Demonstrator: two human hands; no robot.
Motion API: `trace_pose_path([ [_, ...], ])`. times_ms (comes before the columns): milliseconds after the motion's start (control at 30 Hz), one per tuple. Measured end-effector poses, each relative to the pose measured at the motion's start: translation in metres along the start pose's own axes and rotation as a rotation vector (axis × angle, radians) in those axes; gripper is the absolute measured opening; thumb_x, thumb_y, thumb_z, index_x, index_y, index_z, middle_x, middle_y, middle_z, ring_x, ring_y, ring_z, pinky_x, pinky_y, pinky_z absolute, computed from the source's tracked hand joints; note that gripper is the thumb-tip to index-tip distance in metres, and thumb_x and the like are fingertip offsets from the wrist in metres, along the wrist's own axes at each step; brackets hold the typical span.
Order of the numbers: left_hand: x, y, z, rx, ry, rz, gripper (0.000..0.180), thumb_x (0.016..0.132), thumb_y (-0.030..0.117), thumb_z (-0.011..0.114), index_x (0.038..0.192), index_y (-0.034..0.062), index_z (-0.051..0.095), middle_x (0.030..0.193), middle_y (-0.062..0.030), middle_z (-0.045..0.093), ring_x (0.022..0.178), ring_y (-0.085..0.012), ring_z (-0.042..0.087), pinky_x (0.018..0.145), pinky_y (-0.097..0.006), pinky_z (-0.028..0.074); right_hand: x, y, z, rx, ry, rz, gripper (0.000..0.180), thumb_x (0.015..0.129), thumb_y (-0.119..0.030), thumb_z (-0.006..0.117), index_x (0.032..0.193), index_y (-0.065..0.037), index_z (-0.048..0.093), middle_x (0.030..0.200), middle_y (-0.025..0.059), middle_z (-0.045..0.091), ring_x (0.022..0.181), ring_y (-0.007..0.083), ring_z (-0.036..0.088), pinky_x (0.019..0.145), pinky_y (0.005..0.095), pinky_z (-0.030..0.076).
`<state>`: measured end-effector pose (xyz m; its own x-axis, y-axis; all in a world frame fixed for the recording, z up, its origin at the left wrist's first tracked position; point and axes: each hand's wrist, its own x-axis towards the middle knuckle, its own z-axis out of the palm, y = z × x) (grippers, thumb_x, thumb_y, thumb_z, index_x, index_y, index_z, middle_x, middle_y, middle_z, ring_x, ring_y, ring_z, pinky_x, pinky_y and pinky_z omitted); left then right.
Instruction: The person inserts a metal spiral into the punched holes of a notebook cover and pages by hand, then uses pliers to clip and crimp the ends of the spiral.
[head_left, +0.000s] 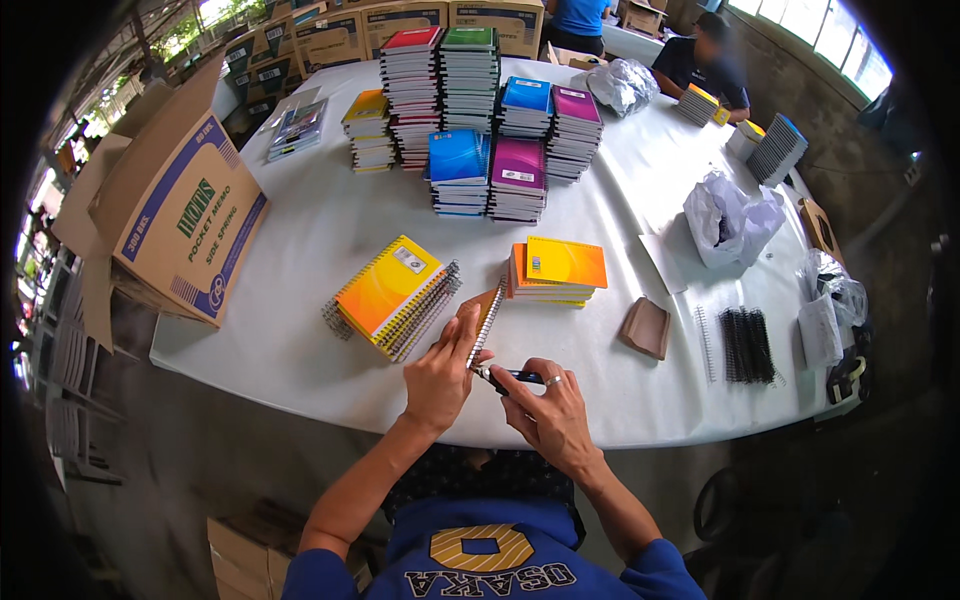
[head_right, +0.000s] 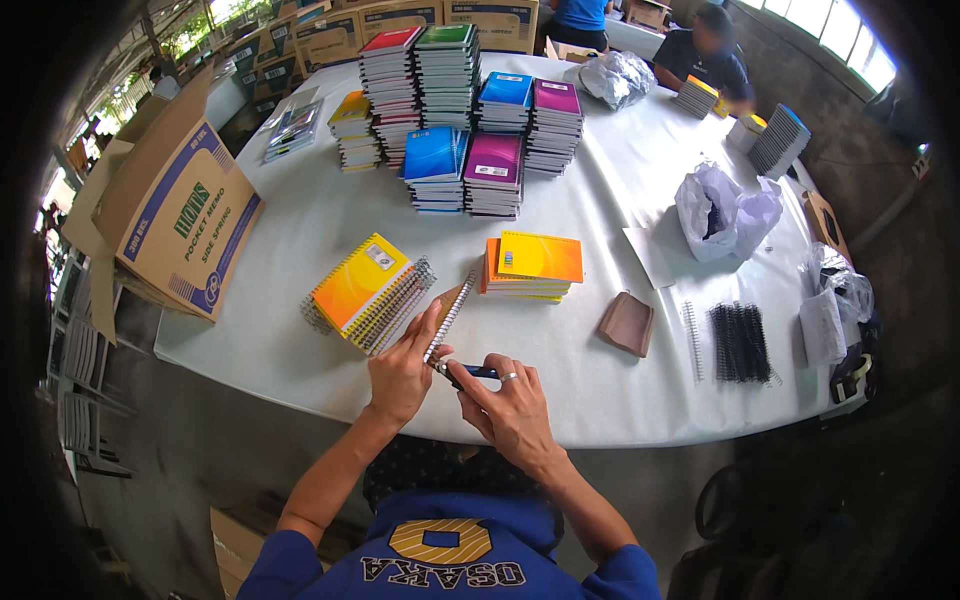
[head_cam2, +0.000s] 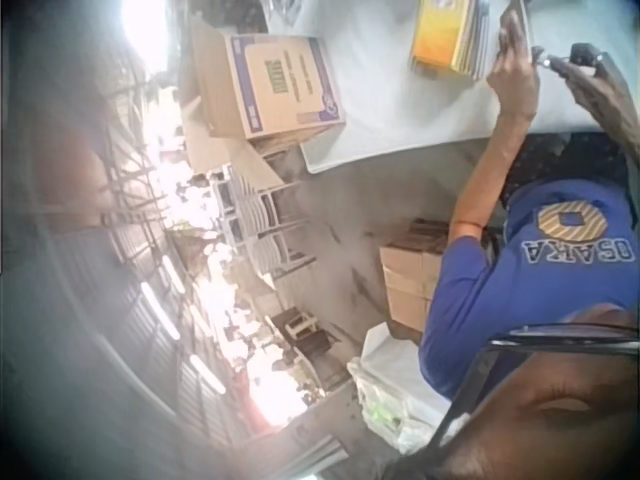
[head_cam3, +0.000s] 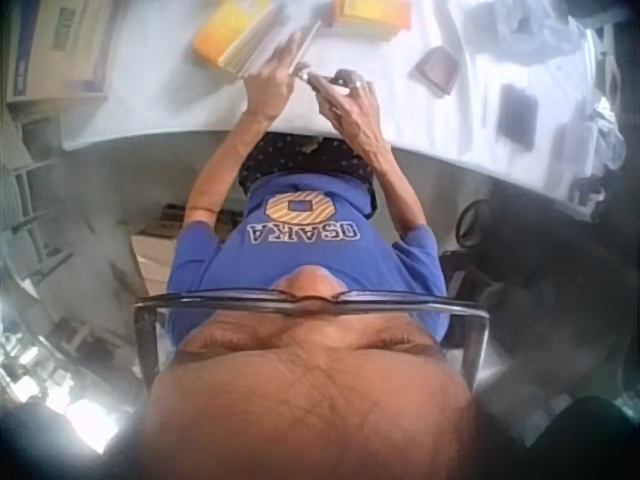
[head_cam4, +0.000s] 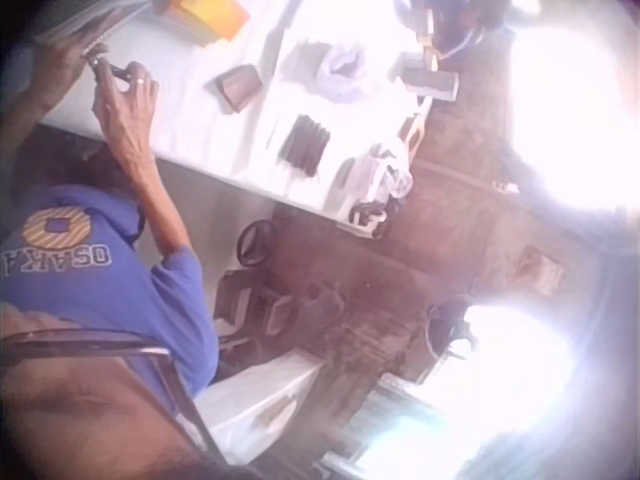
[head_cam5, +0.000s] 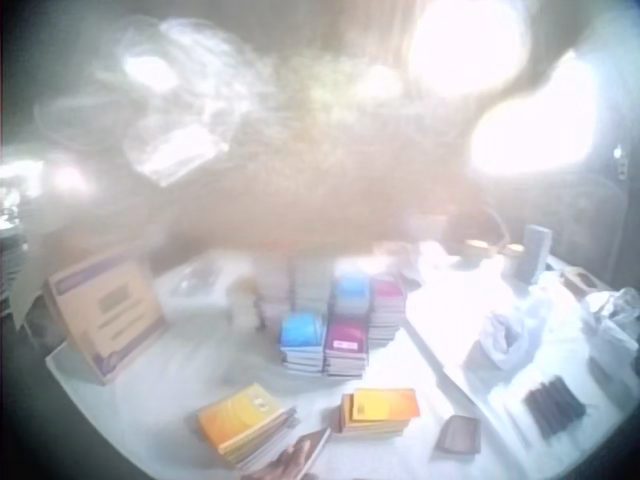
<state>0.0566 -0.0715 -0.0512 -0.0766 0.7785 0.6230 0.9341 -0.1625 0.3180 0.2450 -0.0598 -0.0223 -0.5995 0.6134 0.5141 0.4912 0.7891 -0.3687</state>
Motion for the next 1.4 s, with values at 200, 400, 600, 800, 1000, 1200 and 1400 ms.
trace_pose_path([
  [200, 0.003, 0.002, -0.004, -0.017, 0.018, 0.041, 0.060, 0.084, 0.026, 0.072, 0.139, 0.0101, 0.051, 0.118, -0.0071, 0.068, 0.100, -0.0271, 0.069, 0.070, -0.033, 0.057, 0.001, 0.005, 0.002, 0.041, -0.023, -0.018, 0.050, 0.079, -0.016, 0.074, 0.127, -0.020, 0.062, 0.100, 0.0108, 0.053, 0.090, 0.0255, 0.056, 0.076, 0.0400, 0.043],
  [400, 0.005, 0.002, -0.006, 0.017, 0.010, 0.019, 0.059, 0.084, 0.024, 0.072, 0.138, 0.0103, 0.052, 0.120, -0.0057, 0.067, 0.099, -0.0271, 0.070, 0.070, -0.034, 0.057, 0.009, -0.001, -0.008, -0.007, 0.017, -0.040, 0.053, 0.076, -0.011, 0.075, 0.127, -0.020, 0.064, 0.100, 0.0110, 0.056, 0.086, 0.0261, 0.058, 0.075, 0.0387, 0.046],
  [600, 0.005, 0.003, -0.013, 0.053, -0.003, 0.078, 0.063, 0.082, 0.023, 0.072, 0.140, 0.0124, 0.051, 0.123, -0.0025, 0.067, 0.103, -0.0260, 0.068, 0.073, -0.033, 0.057, 0.025, 0.008, -0.029, 1.105, -0.620, 0.709, 0.034, 0.104, -0.019, 0.046, 0.129, 0.001, 0.058, 0.094, 0.0088, 0.059, 0.087, 0.0104, 0.057, 0.075, 0.0275, 0.049],
  [800, 0.045, -0.006, -0.065, 0.125, 0.046, 0.208, 0.064, 0.080, 0.013, 0.070, 0.141, 0.0143, 0.052, 0.132, -0.0026, 0.061, 0.122, -0.0258, 0.058, 0.092, -0.039, 0.051, 0.030, 0.038, -0.046, 0.558, -0.386, 0.285, 0.033, 0.096, -0.012, 0.056, 0.128, -0.005, 0.061, 0.091, 0.0099, 0.058, 0.085, 0.0207, 0.058, 0.080, 0.0323, 0.047],
  [1000, 0.066, -0.105, -0.102, 0.148, -0.466, 0.165, 0.072, 0.076, 0.043, 0.073, 0.142, 0.0285, 0.050, 0.146, 0.0019, 0.049, 0.140, -0.0312, 0.037, 0.112, -0.058, 0.029, 0.001, 0.099, -0.016, -0.036, -0.249, 0.093, 0.032, 0.090, -0.017, 0.066, 0.121, -0.010, 0.066, 0.104, 0.0107, 0.061, 0.098, 0.0273, 0.059, 0.088, 0.0365, 0.047],
  [1200, 0.057, -0.131, -0.105, -0.036, -0.850, 0.128, 0.093, 0.062, 0.061, 0.075, 0.144, 0.0303, 0.046, 0.156, 0.0023, 0.036, 0.149, -0.0370, 0.010, 0.113, -0.067, 0.016, 0.069, 0.186, 0.004, 0.015, 0.251, 0.504, 0.033, 0.080, -0.018, 0.077, 0.103, 0.002, 0.066, 0.092, 0.0160, 0.061, 0.084, 0.0305, 0.060, 0.073, 0.0366, 0.049],
  [1400, 0.048, -0.075, -0.088, 0.110, -0.336, 0.162, 0.084, 0.069, 0.046, 0.077, 0.145, 0.0233, 0.047, 0.156, -0.0034, 0.035, 0.149, -0.0367, 0.011, 0.117, -0.059, 0.010, 0.094, 0.207, -0.008, 0.438, 0.209, 0.788, 0.028, 0.072, -0.016, 0.077, 0.085, 0.005, 0.065, 0.069, 0.0059, 0.062, 0.064, 0.0141, 0.056, 0.059, 0.0310, 0.044],
])
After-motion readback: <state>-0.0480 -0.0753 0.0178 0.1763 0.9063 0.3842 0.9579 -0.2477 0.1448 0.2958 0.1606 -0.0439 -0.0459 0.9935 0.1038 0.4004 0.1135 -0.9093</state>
